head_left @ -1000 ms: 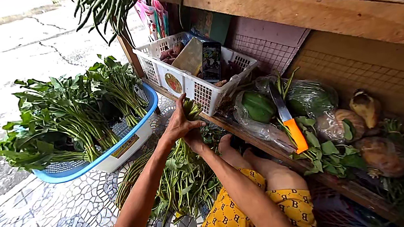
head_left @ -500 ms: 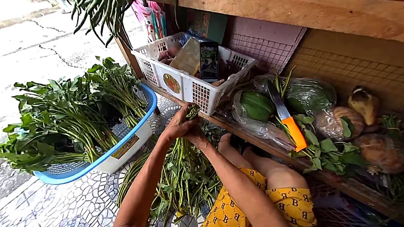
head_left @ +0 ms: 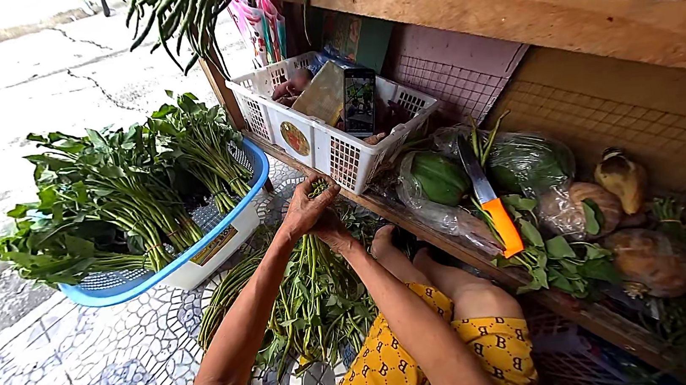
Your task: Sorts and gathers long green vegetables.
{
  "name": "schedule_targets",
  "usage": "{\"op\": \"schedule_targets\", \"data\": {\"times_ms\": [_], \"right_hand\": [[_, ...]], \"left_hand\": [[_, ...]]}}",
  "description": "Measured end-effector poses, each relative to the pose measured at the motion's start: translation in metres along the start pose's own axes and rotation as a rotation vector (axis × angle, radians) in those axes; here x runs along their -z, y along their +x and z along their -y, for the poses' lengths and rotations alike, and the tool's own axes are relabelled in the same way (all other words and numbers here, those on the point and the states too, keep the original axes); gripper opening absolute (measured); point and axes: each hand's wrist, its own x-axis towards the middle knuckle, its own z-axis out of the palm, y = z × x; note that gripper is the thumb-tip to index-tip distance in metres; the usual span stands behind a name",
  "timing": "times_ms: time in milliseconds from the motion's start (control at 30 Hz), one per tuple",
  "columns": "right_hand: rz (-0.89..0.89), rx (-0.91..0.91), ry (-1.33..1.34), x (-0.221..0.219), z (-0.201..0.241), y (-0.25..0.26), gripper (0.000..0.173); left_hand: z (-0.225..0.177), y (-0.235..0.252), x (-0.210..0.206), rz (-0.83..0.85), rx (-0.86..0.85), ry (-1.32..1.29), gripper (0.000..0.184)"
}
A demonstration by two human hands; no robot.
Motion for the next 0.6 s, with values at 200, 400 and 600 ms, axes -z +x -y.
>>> {"op": "schedule_targets", "data": {"times_ms": [200,400,600], "right_hand": [[-0.042,0.004,0.008,0.003,-0.003,0.002,0.06],[-0.02,-0.06,0.064,0.002,-0.005,0.001,0.031],[-0.024,-0.112,0.042,0.0,-0.004,-0.001,0.027]], "left_hand": [[0.009,0.003,-0.002,-0.012,-0.062,-0.033,0.009],[0.015,0.002,0.0,0.011,0.036,-0.09,0.021],[0.029,0.002,0.003,0.014,0.04,-0.074,0.058]]}}
